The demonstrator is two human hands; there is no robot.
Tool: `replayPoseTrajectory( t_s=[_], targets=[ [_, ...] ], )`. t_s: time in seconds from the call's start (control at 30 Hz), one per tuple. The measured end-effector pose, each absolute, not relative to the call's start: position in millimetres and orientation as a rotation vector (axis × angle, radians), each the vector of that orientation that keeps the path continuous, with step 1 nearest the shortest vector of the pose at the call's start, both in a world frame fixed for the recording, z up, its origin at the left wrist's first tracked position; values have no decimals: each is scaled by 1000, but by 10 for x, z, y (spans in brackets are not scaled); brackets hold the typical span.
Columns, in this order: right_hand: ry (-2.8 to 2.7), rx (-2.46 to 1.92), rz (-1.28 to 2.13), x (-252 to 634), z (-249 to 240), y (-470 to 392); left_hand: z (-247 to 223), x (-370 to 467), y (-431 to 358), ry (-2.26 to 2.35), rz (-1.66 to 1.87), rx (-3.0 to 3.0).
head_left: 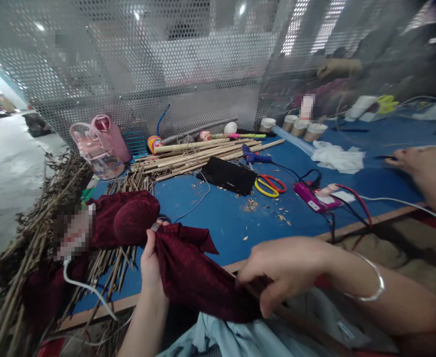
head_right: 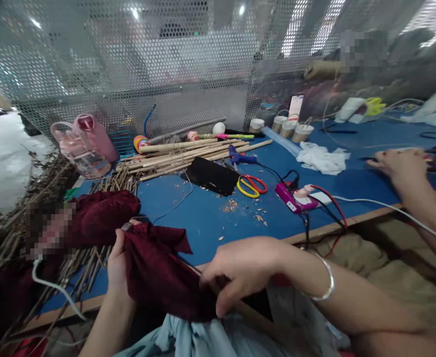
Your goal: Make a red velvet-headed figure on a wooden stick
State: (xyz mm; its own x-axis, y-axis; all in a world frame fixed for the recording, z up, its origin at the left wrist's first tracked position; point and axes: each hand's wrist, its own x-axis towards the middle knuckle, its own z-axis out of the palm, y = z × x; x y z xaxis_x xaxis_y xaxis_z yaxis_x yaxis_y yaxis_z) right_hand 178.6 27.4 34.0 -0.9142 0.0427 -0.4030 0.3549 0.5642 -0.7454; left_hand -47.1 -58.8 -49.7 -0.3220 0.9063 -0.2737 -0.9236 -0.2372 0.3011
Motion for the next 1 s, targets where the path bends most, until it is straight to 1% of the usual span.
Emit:
replayPoseTrajectory(
  t_s=[0.07,0.13,0.17,0.2,0.27,0.33,0.4,0.5,0.53,0.6,0.67,0.7,0.73,0.8,0.83,0.87,0.9,0.93,0.97,1.0],
  targets=[
    [2562,528,-1433,1715,269,388,-495,-425,-575,456,1802,1],
    [2796,830,-1559,1536,115,518,-474,-341,-564,459,1766,50],
    [2903,905,-1599,1420,21,579,-458,-291,-560,465,1746,62],
    [2975,875,-1638,1295,-72,637,-441,-241,-557,473,1729,65],
    [2936,600,-1669,1041,-221,755,-412,-152,-554,495,1698,41],
    [2787,368,-1538,808,-266,912,-399,-96,-548,530,1653,3],
    [2781,424,-1327,621,-186,1130,-397,-84,-530,569,1640,-14],
    [3034,832,-1120,513,76,1518,-385,-132,-467,625,1673,-23],
    [3141,962,-1005,548,165,1634,-371,-159,-441,646,1682,-31],
    [3262,1266,-658,741,294,1798,-332,-222,-396,681,1667,-51],
    [3140,1662,-327,1063,332,1845,-289,-280,-370,695,1662,-57],
    [2971,1848,-285,1243,318,1820,-272,-301,-364,701,1657,-66],
    [2860,1937,-291,1415,286,1765,-259,-313,-361,713,1645,-79],
    [2773,1977,-314,1672,191,1568,-246,-301,-359,746,1636,-88],
    [2802,1937,-372,1738,136,1433,-242,-275,-359,757,1643,-77],
    [2867,1842,-504,1757,79,1283,-237,-240,-359,754,1649,-47],
    [2968,1671,-842,1735,22,1124,-228,-197,-357,737,1657,-2],
    [2992,1412,-1281,1681,-36,963,-215,-152,-355,716,1660,56],
    [2916,1106,-1690,1607,-95,805,-197,-113,-349,699,1654,119],
    [2765,824,-2020,1528,-155,654,-176,-85,-338,697,1641,185]
  ],
)
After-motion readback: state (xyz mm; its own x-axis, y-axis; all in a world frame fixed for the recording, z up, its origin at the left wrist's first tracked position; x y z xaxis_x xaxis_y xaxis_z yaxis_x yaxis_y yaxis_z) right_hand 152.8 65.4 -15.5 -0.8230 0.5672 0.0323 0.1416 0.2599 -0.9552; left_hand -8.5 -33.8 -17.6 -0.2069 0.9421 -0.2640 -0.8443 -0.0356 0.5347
